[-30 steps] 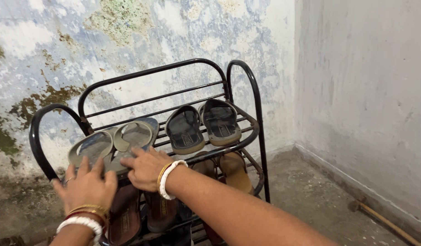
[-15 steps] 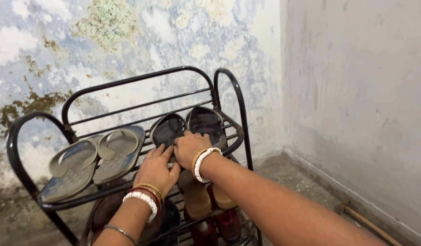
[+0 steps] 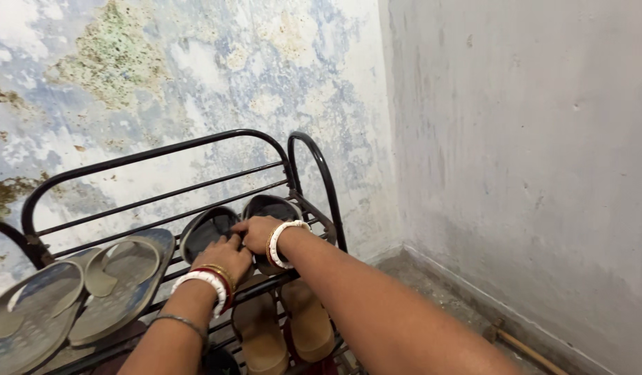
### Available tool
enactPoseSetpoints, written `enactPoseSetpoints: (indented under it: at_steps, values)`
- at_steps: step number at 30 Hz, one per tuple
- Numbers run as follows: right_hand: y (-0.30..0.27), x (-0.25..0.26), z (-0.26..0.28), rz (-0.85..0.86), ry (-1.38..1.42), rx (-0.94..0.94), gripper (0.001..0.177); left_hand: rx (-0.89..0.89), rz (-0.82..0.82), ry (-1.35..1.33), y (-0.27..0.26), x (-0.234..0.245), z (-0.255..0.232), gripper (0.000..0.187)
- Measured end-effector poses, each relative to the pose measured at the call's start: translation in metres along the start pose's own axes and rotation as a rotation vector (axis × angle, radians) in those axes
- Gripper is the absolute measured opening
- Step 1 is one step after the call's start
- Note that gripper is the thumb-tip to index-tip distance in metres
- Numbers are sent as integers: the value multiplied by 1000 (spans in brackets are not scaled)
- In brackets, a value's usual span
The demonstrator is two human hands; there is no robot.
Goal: The person cleans a pair of shoes using a cloth, wipes different parts of the shoes, and places them onto a shoe rack.
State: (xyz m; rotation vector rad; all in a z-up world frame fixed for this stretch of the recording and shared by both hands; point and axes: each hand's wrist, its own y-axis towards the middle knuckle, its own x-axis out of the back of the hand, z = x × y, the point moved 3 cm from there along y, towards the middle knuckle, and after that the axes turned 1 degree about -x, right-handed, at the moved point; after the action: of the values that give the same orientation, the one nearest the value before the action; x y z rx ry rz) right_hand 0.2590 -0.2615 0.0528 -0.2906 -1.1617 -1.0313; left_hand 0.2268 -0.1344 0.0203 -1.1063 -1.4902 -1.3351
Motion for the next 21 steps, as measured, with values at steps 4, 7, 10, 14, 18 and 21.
enactPoseSetpoints:
  at_steps: [4,7,10,14,18,21]
  values:
    - [-29,17,7,62,-39,-87,60,-164,3,108,7,-8,18,67]
    - [-52,19,18,101,-24,-43,67,-113,18,-15,1,-4,14,71]
    - [-62,17,23,-42,-67,0,80,-70,-42,-64,-29,20,-2,73]
    - [-72,15,7,-184,-191,-111,76,94,-84,141,-83,48,-35,71]
    - [-102,29,23,-93,-294,-88,58,180,1,127,-111,64,-48,80]
    - [-126,48,47,-27,-331,-200,62,190,-142,105,-118,67,-48,72]
